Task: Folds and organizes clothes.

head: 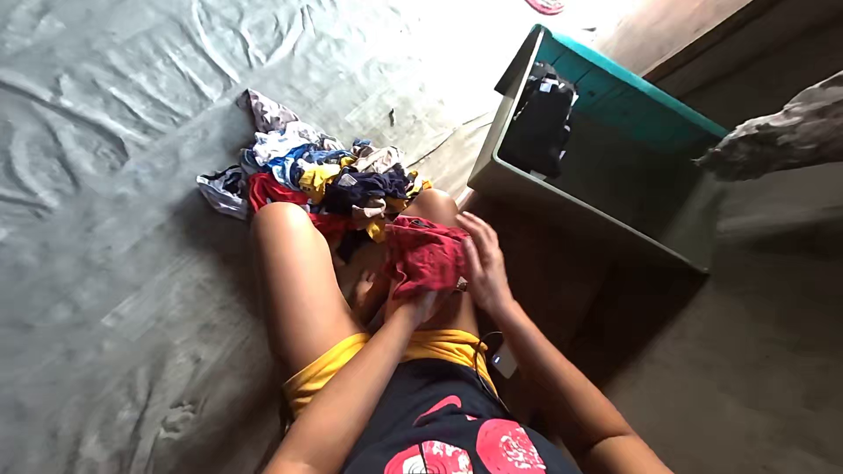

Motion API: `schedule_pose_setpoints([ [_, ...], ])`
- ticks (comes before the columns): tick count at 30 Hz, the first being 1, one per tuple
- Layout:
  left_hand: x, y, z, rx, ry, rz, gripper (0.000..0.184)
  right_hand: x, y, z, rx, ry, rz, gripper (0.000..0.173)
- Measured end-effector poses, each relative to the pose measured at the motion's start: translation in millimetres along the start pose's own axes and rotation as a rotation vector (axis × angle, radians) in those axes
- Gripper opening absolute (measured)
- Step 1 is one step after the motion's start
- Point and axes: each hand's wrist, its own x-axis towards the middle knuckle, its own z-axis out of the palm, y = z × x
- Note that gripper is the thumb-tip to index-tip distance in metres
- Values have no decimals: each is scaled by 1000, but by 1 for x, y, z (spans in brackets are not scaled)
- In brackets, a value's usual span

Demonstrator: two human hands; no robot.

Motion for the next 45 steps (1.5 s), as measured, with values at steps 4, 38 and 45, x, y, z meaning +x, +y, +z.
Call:
schedule_pose_setpoints([
  [4,-19,20,-28,253,-38,-39,45,-26,33,40,-234,15,-11,59],
  [38,32,-32,-60,355,630,366,59,7,60,-2,108,-173,704,77],
  [45,50,-43,-33,299,434,390,62,5,34,2,485,-210,537,44],
])
